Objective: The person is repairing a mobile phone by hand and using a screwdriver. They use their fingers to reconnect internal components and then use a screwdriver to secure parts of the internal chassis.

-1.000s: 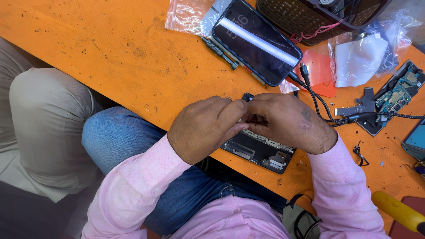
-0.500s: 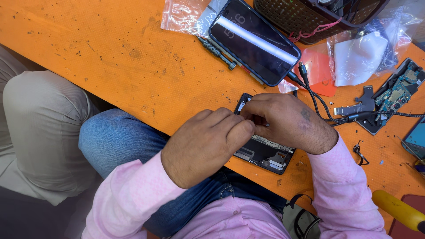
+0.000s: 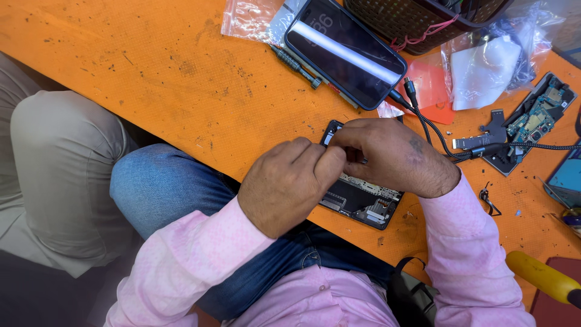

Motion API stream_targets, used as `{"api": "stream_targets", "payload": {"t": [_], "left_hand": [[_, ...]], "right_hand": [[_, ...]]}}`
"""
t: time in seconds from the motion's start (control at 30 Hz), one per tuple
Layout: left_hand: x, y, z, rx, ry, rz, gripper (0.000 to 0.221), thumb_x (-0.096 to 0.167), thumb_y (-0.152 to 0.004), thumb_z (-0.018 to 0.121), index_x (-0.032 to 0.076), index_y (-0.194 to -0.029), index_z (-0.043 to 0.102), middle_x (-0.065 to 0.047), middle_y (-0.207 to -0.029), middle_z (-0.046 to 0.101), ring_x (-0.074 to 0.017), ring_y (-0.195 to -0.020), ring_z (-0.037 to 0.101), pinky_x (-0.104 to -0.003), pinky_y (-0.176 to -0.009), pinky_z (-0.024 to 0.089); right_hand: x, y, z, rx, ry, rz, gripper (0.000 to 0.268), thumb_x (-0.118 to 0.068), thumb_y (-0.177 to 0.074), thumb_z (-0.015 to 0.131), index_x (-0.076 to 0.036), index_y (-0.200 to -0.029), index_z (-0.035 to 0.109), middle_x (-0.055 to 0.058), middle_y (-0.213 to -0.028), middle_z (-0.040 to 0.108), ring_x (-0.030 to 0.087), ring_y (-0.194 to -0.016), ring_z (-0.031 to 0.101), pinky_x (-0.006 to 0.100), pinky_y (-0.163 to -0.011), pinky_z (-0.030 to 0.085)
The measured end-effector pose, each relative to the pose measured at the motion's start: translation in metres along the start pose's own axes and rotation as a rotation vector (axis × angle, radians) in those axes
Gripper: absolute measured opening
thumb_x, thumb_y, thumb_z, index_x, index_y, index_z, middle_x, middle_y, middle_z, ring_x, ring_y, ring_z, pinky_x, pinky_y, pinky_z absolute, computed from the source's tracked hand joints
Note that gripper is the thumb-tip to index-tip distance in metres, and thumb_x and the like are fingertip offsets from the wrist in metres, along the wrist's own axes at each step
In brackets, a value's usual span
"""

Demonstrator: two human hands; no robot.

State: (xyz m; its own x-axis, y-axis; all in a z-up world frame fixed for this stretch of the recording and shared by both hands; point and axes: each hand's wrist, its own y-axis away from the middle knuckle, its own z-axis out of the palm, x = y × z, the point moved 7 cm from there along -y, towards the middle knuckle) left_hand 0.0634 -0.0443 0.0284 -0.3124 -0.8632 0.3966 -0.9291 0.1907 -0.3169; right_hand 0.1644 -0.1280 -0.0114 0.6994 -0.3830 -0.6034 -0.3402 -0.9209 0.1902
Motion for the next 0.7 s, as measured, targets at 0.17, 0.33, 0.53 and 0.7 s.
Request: {"api": "stream_targets", "payload": {"t": [0.17, 0.33, 0.53, 0.7], "left_hand": [[-0.002, -0.004, -0.008, 0.061, 0.141, 0.143, 0.024, 0.026, -0.094, 0.067, 0.008, -0.106, 0.056, -0.007, -0.093, 0.061, -0.0260, -0.091, 0.063, -0.039, -0.077, 0.049], [-0.008, 0.004, -0.007, -0.009, 0.176, 0.129, 0.025, 0.013, -0.095, 0.062, 0.010, -0.120, 0.059, -0.005, -0.109, 0.065, -0.0261, -0.101, 0.066, -0.039, -0.082, 0.051], [-0.015, 0.005, -0.001, -0.064, 0.545, 0.134, 0.018, 0.015, -0.102, 0.060, 0.011, -0.119, 0.054, -0.008, -0.111, 0.066, -0.0314, -0.099, 0.069, -0.038, -0.079, 0.056], [-0.025, 0.002, 0.010, -0.097, 0.217, -0.046, 0.024, 0.024, -0.099, 0.066, 0.011, -0.116, 0.056, -0.010, -0.097, 0.068, -0.0325, -0.087, 0.071, -0.043, -0.068, 0.053]], "right_hand": [[0.000, 0.001, -0.002, 0.024, 0.038, -0.003, 0.026, -0.016, -0.073, 0.082, -0.004, -0.093, 0.071, 0.014, -0.087, 0.069, 0.035, -0.084, 0.069, 0.044, -0.071, 0.054], [-0.001, 0.003, -0.003, 0.033, 0.006, -0.054, 0.025, -0.018, -0.077, 0.081, -0.004, -0.094, 0.071, 0.013, -0.087, 0.069, 0.034, -0.082, 0.069, 0.043, -0.070, 0.054], [-0.005, 0.004, -0.005, 0.040, -0.020, -0.053, 0.031, -0.022, -0.072, 0.084, -0.004, -0.095, 0.071, 0.012, -0.087, 0.071, 0.033, -0.081, 0.070, 0.042, -0.068, 0.055], [0.003, 0.002, -0.002, -0.008, -0.003, 0.023, 0.031, -0.023, -0.074, 0.085, -0.004, -0.092, 0.070, 0.011, -0.084, 0.070, 0.032, -0.078, 0.070, 0.041, -0.067, 0.055]]}}
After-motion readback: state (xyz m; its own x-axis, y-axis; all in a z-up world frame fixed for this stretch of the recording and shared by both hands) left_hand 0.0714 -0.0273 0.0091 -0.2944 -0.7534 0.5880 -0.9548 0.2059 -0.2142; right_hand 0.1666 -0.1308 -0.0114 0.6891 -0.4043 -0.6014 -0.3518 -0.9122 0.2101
